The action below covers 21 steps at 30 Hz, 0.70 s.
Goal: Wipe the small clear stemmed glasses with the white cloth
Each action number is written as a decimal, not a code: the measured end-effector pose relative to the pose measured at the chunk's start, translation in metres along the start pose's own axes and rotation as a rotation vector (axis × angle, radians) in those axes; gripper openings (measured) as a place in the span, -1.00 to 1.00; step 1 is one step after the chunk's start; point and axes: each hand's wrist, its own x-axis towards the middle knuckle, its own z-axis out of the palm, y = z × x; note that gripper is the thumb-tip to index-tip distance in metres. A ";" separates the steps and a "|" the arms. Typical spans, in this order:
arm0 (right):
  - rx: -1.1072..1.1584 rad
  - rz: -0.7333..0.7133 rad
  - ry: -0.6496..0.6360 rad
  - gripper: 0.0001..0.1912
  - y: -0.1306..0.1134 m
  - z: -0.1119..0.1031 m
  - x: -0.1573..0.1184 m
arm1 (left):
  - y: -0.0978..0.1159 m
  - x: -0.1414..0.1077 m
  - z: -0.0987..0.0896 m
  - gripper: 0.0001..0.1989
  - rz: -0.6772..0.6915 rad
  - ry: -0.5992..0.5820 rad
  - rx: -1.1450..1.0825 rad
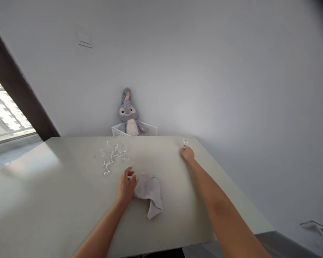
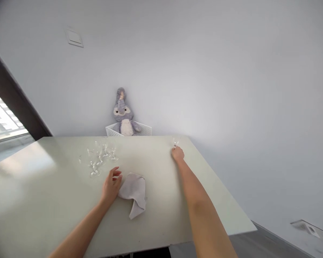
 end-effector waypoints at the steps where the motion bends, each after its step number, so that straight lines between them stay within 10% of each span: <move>1: 0.004 -0.006 0.003 -0.69 -0.001 0.001 0.000 | 0.000 0.000 0.000 -0.63 -0.016 0.001 -0.007; 11: 0.096 -0.074 0.045 -0.72 0.018 -0.009 -0.058 | -0.001 0.003 -0.003 -0.73 -0.229 0.116 -0.243; 15: 0.240 -0.433 -0.045 -0.81 -0.008 -0.013 -0.138 | 0.000 0.011 -0.001 -0.73 -0.367 0.192 -0.334; 21: 0.053 -0.870 -0.235 -0.61 -0.031 -0.022 -0.266 | 0.018 -0.014 -0.019 -0.65 -0.274 -0.040 -0.152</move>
